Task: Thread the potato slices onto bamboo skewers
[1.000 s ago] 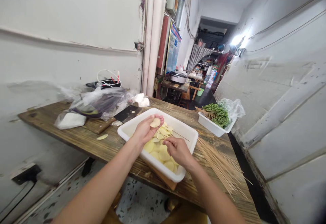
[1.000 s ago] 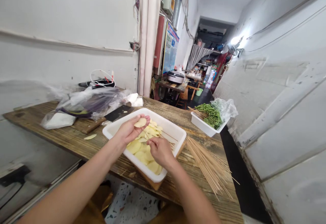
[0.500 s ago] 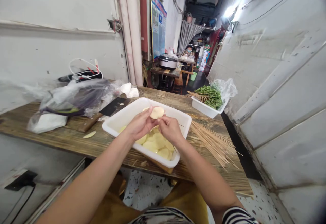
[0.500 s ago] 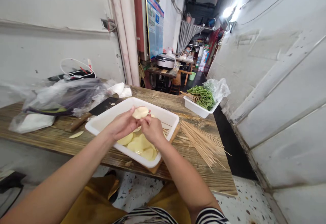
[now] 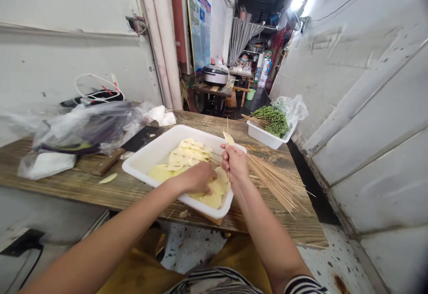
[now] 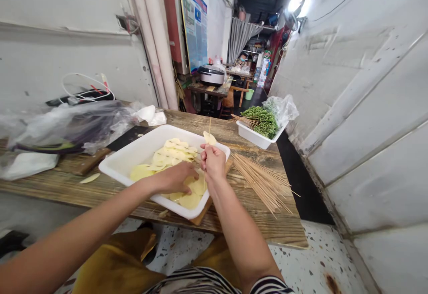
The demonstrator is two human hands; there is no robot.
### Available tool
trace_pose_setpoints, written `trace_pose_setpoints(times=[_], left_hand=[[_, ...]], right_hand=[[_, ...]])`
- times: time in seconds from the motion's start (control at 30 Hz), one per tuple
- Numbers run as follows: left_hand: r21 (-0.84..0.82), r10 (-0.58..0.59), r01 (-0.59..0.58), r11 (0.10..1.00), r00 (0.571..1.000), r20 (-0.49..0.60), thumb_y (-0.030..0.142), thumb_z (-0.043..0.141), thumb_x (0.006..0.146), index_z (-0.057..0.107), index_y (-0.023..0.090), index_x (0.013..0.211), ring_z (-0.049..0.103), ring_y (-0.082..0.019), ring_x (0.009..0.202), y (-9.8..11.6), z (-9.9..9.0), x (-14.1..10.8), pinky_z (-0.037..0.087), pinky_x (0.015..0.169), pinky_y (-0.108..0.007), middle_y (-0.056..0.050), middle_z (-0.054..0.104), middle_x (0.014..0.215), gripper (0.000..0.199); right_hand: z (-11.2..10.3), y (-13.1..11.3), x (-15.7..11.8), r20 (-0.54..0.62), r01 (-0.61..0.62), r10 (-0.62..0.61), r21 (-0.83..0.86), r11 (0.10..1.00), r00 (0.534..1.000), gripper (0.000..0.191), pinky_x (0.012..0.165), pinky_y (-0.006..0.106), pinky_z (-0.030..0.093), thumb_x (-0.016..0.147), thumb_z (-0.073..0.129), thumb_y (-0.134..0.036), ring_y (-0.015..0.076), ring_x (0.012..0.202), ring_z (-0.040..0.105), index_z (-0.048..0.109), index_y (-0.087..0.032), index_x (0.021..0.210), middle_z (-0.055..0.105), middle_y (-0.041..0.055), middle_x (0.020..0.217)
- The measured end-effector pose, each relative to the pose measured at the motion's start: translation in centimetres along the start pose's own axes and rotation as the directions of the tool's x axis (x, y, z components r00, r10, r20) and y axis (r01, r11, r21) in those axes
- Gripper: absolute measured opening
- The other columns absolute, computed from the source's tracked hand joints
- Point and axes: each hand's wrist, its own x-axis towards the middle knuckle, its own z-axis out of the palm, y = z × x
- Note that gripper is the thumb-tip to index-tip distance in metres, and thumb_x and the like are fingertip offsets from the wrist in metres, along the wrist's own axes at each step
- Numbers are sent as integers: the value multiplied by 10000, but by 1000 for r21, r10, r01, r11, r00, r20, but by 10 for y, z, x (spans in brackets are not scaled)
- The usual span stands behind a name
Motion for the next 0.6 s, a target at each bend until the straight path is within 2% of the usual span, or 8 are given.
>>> trace_pose_setpoints(times=[0.17,0.3,0.37,0.43,0.5,0.53,0.57,0.6], left_hand=[[20,-37,35,999,993,109,212,694,561,621,188,1026,571,-279,929,3,-7,3,403,738,-313,-103,641,989,472],[53,-126,120,991,984,124,190,713,497,631,190,867,566,-271,865,-6,-7,0,388,679,-298,-83,635,915,379],[-34,-118,123,992,985,126,169,693,501,612,191,760,559,-223,729,-12,-6,-3,369,618,-278,-34,622,777,272],[-228,-36,58,972,994,100,174,670,538,576,188,665,522,-174,622,-20,-6,-6,349,569,-260,11,573,648,158],[-497,4,7,868,1000,20,218,666,586,552,184,636,497,-145,570,-29,-7,-9,352,537,-247,34,531,582,129],[-640,-37,7,769,999,-33,249,676,600,548,181,647,495,-136,553,-33,-7,-10,366,527,-244,39,522,569,152],[-774,-136,20,633,987,-86,279,690,606,547,178,667,496,-129,534,-38,-8,-10,388,516,-244,40,519,562,185],[-881,-285,13,473,948,-139,291,709,600,538,174,674,504,-122,521,-42,-10,-10,417,514,-247,40,517,561,220]], right_hand=[[0,2,1,-3,-11,11,-16,1000,1000,91,281,149,141,756,517,-215,9,233,261,553,-132,749,416,-113,384],[0,3,3,7,-17,17,-30,999,1000,112,280,150,137,768,497,-222,10,230,263,559,-130,750,418,-111,383],[-1,3,3,14,-19,19,-38,999,1000,114,279,150,141,768,493,-225,10,231,261,559,-133,750,420,-112,387],[-1,4,3,31,-21,23,-52,998,999,114,279,151,139,764,500,-234,10,234,259,560,-138,748,420,-113,388],[-1,6,3,72,-27,32,-75,997,997,119,279,153,130,749,525,-244,12,239,257,574,-135,737,422,-109,382],[-1,6,2,97,-29,37,-88,996,995,122,279,154,123,737,543,-245,12,241,255,585,-130,728,425,-105,377],[-1,7,1,128,-31,44,-106,994,991,126,279,155,118,726,560,-246,13,245,252,597,-125,720,428,-101,373],[-1,7,0,163,-33,55,-133,991,985,134,281,156,113,719,572,-249,12,249,246,608,-120,716,429,-98,369]])
